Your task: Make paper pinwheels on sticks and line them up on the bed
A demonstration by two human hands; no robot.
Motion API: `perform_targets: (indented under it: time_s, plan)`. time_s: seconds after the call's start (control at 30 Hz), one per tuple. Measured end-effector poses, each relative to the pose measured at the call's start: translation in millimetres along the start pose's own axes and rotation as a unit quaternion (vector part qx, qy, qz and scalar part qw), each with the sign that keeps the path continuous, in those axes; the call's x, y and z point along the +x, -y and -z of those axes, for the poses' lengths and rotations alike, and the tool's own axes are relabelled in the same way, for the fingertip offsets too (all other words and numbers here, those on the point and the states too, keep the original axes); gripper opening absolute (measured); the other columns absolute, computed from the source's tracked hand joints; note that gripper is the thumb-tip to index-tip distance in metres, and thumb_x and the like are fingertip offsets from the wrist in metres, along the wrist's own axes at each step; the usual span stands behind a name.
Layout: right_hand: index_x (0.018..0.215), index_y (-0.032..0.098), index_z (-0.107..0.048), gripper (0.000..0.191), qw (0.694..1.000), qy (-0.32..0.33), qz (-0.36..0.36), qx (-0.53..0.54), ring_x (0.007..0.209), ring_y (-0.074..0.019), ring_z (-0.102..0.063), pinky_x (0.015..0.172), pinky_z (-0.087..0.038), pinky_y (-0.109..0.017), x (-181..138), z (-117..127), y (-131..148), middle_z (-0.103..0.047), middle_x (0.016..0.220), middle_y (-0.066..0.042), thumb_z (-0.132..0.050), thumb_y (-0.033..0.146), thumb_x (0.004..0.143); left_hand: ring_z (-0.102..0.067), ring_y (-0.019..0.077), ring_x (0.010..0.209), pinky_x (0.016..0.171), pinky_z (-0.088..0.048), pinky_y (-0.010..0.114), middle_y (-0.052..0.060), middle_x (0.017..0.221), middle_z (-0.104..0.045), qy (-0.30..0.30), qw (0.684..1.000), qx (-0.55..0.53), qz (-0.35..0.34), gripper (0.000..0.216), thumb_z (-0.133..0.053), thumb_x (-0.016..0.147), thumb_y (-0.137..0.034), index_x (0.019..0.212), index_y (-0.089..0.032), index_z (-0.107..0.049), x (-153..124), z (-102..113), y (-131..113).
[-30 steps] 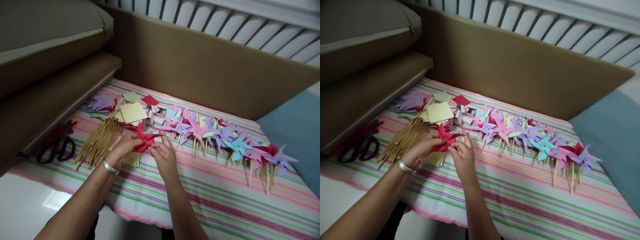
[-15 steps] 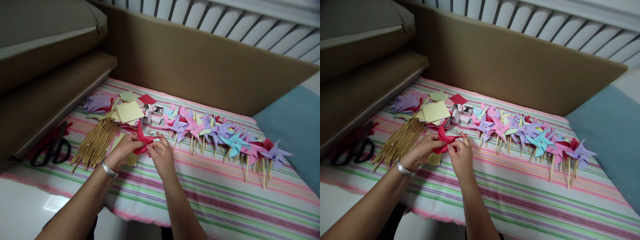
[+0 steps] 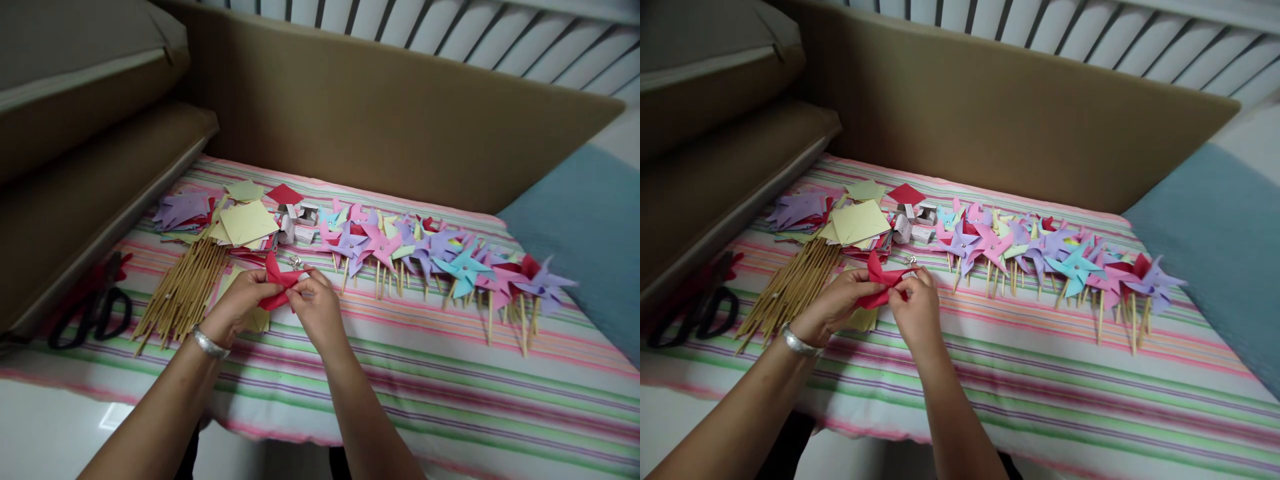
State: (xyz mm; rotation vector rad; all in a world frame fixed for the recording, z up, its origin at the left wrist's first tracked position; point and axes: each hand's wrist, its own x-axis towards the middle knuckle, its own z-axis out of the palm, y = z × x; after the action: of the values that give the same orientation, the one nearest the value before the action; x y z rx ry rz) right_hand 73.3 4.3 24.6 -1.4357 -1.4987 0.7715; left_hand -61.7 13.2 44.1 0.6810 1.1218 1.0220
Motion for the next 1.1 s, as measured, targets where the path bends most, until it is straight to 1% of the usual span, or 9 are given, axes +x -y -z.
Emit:
perform_targets:
  time_s: [0.23, 0.37, 0.5, 0.6, 0.7, 0.8, 0.87, 0.97, 1.1]
  plan:
    - [0.058, 0.022, -0.064, 0.006, 0.999, 0.001, -0.035, -0.015, 0.118, -0.0275, -0.047, 0.085, -0.048, -0.039, 1.9, 2.4, 2.0, -0.057, 0.117, -0.009, -0.063, 0.021, 0.064, -0.056, 0.0101, 0.055, 0.056, -0.042, 0.021, 0.003, 0.062, -0.066, 0.041, 0.999, 0.008, -0.003, 0.017, -0.076, 0.052, -0.019, 0.066, -0.011, -0.070, 1.2, 5.4, 1.7]
    - [0.057, 0.023, -0.064, 0.008, 1.000, -0.010, -0.016, -0.015, 0.115, -0.0264, -0.048, 0.083, -0.049, -0.038, 0.8, -0.2, 1.3, -0.058, 0.113, -0.007, -0.062, 0.019, 0.063, -0.055, 0.0101, 0.055, 0.056, -0.041, 0.021, 0.003, 0.061, -0.065, 0.049, 0.999, 0.019, -0.009, 0.018, -0.077, 0.052, -0.020, 0.065, -0.010, -0.069, 2.3, 6.8, 5.4]
    - [0.059, 0.023, -0.065, 0.007, 1.000, -0.011, 0.000, -0.024, 0.115, -0.0268, -0.049, 0.088, -0.046, -0.040, 0.0, -2.2, 1.1, -0.059, 0.112, -0.008, -0.063, 0.022, 0.065, -0.054, 0.0098, 0.052, 0.053, -0.039, 0.021, 0.002, 0.059, -0.064, 0.016, 0.999, 0.029, -0.023, 0.020, -0.076, 0.051, -0.019, 0.067, -0.011, -0.068, 5.5, 5.9, 9.3]
    - [0.064, 0.023, -0.067, 0.006, 1.000, 0.006, -0.003, -0.015, 0.112, -0.0266, -0.053, 0.086, -0.046, -0.040, 5.8, 8.6, -0.9, -0.062, 0.109, -0.008, -0.064, 0.026, 0.067, -0.053, 0.0092, 0.049, 0.051, -0.039, 0.021, 0.001, 0.057, -0.064, -0.020, 0.999, 0.032, -0.034, 0.017, -0.076, 0.051, -0.018, 0.064, -0.011, -0.068, 5.5, 9.1, 3.6]
    - [0.071, 0.023, -0.069, 0.009, 0.999, -0.023, -0.020, -0.021, 0.097, -0.0251, -0.061, 0.086, -0.046, -0.041, 15.5, 27.2, -10.0, -0.068, 0.096, -0.006, -0.062, 0.028, 0.070, -0.058, 0.0106, 0.053, 0.055, -0.043, 0.021, 0.003, 0.062, -0.068, -0.058, 0.997, -0.007, -0.058, 0.019, -0.075, 0.052, -0.017, 0.069, -0.011, -0.069, 1.8, 19.1, -10.4]
    - [0.077, 0.021, -0.068, 0.013, 0.998, -0.043, -0.018, -0.046, 0.080, -0.0213, -0.064, 0.076, -0.050, -0.036, 21.2, 35.1, -25.0, -0.070, 0.081, -0.004, -0.058, 0.028, 0.074, -0.062, 0.0127, 0.060, 0.061, -0.047, 0.023, 0.004, 0.070, -0.071, -0.059, 0.994, -0.061, -0.068, 0.020, -0.075, 0.055, -0.016, 0.073, -0.012, -0.070, -3.0, 31.7, -24.3]
    - [0.078, 0.021, -0.068, 0.015, 0.995, -0.033, 0.006, -0.094, 0.077, -0.0196, -0.064, 0.073, -0.050, -0.033, 21.4, 29.3, -34.8, -0.069, 0.080, -0.003, -0.055, 0.026, 0.076, -0.063, 0.0131, 0.061, 0.063, -0.049, 0.023, 0.004, 0.070, -0.071, -0.051, 0.993, -0.083, -0.066, 0.018, -0.075, 0.056, -0.016, 0.073, -0.013, -0.070, -5.7, 38.3, -30.1]
    - [0.080, 0.022, -0.069, 0.015, 0.989, -0.018, 0.027, -0.144, 0.079, -0.0183, -0.063, 0.074, -0.048, -0.031, 20.7, 11.3, -45.0, -0.068, 0.082, -0.002, -0.054, 0.023, 0.077, -0.064, 0.0136, 0.066, 0.066, -0.050, 0.023, 0.004, 0.072, -0.071, -0.040, 0.991, -0.114, -0.061, 0.019, -0.073, 0.059, -0.015, 0.078, -0.014, -0.070, -9.1, 44.9, -33.9]
    - [0.087, 0.022, -0.068, 0.018, 0.979, -0.025, 0.016, -0.202, 0.076, -0.0187, -0.061, 0.070, -0.045, -0.030, 26.9, -9.2, -50.8, -0.067, 0.083, -0.003, -0.055, 0.024, 0.076, -0.064, 0.0123, 0.068, 0.067, -0.051, 0.021, 0.002, 0.074, -0.072, -0.026, 0.983, -0.163, -0.080, 0.018, -0.071, 0.061, -0.011, 0.078, -0.014, -0.070, -13.9, 53.3, -34.4]
